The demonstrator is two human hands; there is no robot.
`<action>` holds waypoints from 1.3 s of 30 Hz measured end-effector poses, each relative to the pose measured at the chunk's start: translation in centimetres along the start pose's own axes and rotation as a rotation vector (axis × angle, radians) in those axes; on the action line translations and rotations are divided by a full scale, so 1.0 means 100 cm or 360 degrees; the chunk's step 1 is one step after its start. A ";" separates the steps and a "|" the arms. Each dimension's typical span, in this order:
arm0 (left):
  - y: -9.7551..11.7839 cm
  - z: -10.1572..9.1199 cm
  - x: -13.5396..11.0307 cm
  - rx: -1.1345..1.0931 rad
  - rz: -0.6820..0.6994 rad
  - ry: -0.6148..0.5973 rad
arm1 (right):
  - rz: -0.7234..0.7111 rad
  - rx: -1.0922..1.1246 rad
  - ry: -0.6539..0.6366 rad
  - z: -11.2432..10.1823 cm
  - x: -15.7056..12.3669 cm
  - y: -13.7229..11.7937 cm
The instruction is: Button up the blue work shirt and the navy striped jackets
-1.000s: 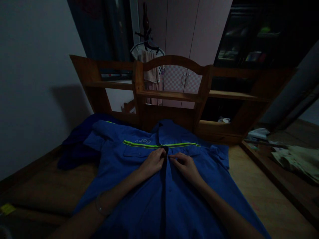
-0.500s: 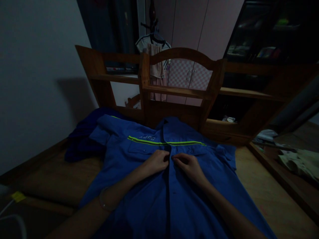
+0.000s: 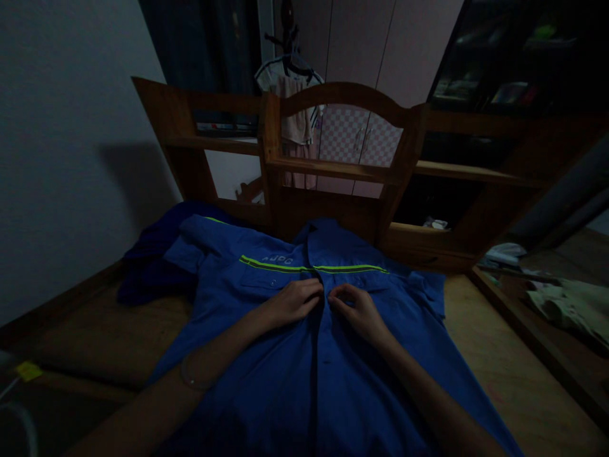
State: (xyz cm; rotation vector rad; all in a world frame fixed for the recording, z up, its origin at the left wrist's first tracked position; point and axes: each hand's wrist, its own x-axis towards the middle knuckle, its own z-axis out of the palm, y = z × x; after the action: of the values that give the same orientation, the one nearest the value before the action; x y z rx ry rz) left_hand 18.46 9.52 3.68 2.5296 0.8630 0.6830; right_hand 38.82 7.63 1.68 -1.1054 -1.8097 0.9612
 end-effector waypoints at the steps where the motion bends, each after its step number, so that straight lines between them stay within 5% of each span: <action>1: -0.001 0.002 0.000 -0.0022 -0.0025 0.0014 | -0.0015 -0.0001 -0.0006 0.000 0.000 0.001; 5: -0.008 0.009 0.002 -0.0272 -0.0264 -0.0028 | -0.0016 -0.0084 -0.0007 0.000 -0.001 0.002; 11: -0.014 0.001 0.001 -0.1206 -0.0656 -0.0414 | 0.0081 -0.0155 -0.0024 0.004 -0.004 -0.001; 16: -0.006 -0.005 0.001 -0.1746 -0.0959 -0.0338 | 0.0081 -0.0164 -0.0008 0.005 -0.004 -0.002; 31: -0.016 0.008 0.003 -0.1386 -0.1176 -0.0294 | 0.0035 -0.0080 -0.0004 0.008 -0.004 0.004; 39: -0.021 0.005 0.001 -0.1368 -0.0948 -0.0422 | 0.0101 0.0030 -0.0014 0.010 -0.003 0.008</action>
State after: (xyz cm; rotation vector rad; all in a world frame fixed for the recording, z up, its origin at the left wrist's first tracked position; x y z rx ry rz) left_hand 17.79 11.03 2.29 1.4557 0.9018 0.3799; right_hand 38.31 7.41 0.51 -1.1546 -1.7785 1.0195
